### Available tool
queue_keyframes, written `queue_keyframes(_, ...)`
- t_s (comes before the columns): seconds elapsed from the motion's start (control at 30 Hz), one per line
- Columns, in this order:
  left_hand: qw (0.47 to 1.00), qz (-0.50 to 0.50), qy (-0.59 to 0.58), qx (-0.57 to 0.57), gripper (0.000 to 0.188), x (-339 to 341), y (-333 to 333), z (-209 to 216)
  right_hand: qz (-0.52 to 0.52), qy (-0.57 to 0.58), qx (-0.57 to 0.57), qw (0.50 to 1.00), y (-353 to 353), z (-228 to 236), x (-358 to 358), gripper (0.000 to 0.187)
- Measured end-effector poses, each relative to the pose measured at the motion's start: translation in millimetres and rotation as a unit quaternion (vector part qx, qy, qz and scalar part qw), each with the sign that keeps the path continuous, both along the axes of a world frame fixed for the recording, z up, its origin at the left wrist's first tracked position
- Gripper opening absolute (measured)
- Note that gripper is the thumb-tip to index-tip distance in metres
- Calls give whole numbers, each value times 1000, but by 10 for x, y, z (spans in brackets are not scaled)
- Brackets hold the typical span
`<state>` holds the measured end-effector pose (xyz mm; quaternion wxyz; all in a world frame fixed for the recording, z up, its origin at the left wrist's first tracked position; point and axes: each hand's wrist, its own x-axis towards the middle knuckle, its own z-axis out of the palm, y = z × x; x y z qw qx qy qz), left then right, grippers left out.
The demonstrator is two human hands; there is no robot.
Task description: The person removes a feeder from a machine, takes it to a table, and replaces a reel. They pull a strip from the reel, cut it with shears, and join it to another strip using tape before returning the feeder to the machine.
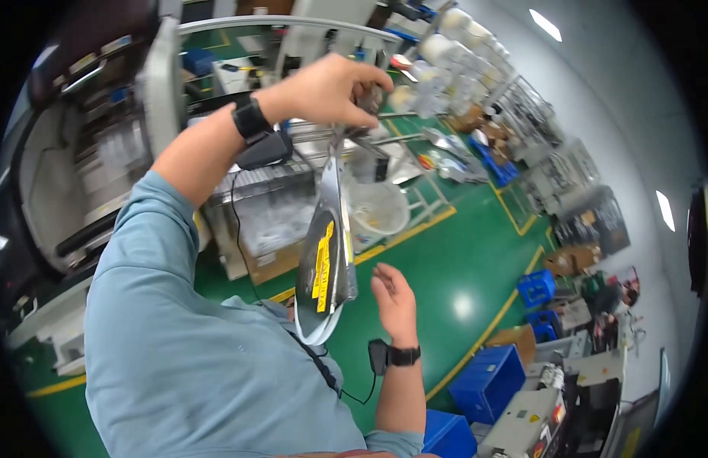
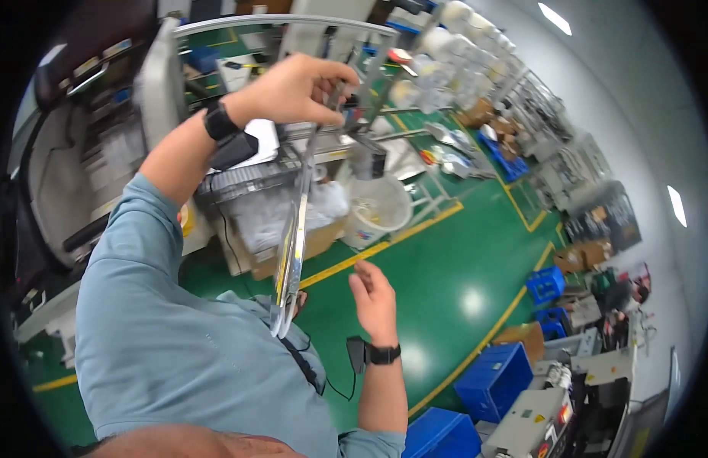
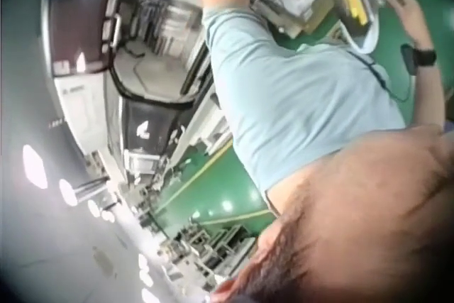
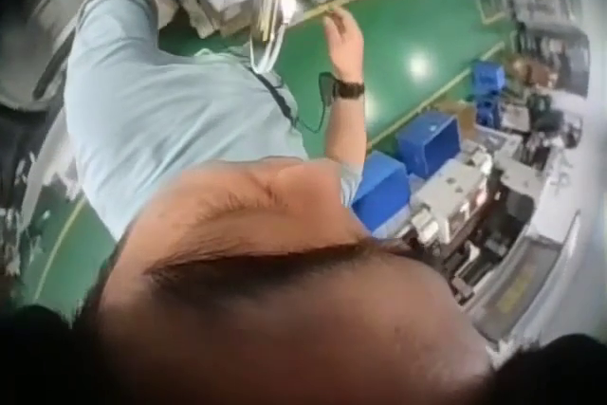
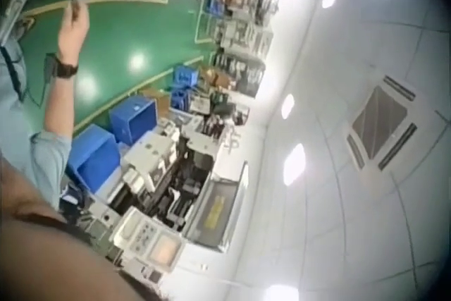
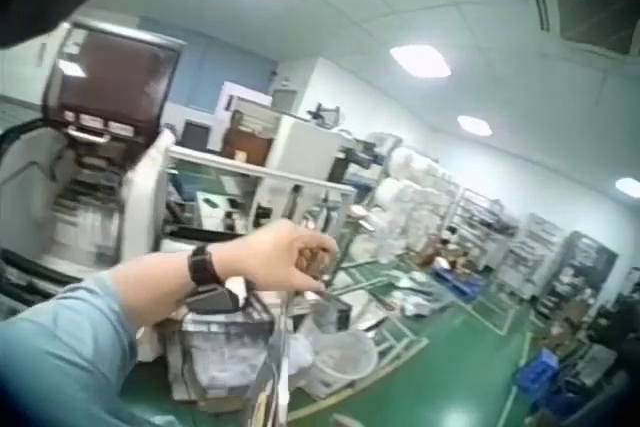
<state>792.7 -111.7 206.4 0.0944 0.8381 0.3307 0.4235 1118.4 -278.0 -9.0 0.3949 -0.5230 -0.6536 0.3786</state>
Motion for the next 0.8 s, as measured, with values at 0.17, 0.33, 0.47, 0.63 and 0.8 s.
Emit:
queue_keyframes(0.17, 972, -230, -6, -39, 53, 1579, 1513, -367, -87, 219, -62, 970, 1437, 91, 676, 59)
queue_keyframes(0.33, 923, -382, 0, -41, 54, 3161, 2450, -488, -184, 515, -126, 828, 2825, 178, 1603, 72)
queue_keyframes(0.47, 891, -442, 78, -75, 57, 3981, 2882, -706, -134, 641, -47, 754, 3430, 88, 2307, 67)
queue_keyframes(0.63, 888, -435, 144, -39, 67, 4842, 3404, -1066, -131, 645, -50, 752, 3906, -455, 3466, 61)
queue_keyframes(0.8, 894, -426, 125, -63, 87, 5376, 3993, -1634, -209, 644, -72, 732, 4424, -614, 4200, 57)
